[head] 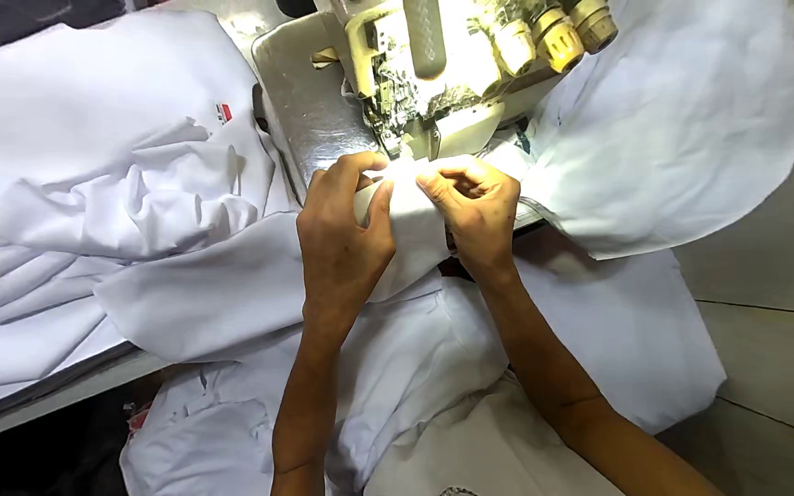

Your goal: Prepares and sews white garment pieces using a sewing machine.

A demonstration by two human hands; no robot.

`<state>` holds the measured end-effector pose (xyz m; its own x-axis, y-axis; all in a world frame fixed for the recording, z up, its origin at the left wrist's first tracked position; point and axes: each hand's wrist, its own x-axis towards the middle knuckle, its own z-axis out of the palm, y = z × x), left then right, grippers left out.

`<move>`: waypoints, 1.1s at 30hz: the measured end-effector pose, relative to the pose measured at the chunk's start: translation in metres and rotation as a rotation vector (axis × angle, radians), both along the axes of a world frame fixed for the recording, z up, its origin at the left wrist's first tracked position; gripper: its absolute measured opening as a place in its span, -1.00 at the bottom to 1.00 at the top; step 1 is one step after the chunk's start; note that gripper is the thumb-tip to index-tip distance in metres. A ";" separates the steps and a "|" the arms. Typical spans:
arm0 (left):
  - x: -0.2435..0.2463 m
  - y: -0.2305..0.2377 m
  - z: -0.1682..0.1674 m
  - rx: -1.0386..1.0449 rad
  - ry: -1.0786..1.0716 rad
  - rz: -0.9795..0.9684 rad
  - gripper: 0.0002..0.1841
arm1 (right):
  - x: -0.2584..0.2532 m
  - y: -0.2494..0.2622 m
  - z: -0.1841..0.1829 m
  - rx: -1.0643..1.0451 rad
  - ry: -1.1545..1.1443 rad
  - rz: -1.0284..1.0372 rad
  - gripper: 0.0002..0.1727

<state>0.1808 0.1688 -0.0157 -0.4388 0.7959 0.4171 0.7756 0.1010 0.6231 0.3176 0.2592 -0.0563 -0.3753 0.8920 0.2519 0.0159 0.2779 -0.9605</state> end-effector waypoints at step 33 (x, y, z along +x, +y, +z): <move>-0.037 0.013 -0.002 -0.068 0.140 0.056 -0.63 | -0.046 -0.003 -0.005 -0.010 0.110 -0.201 -0.92</move>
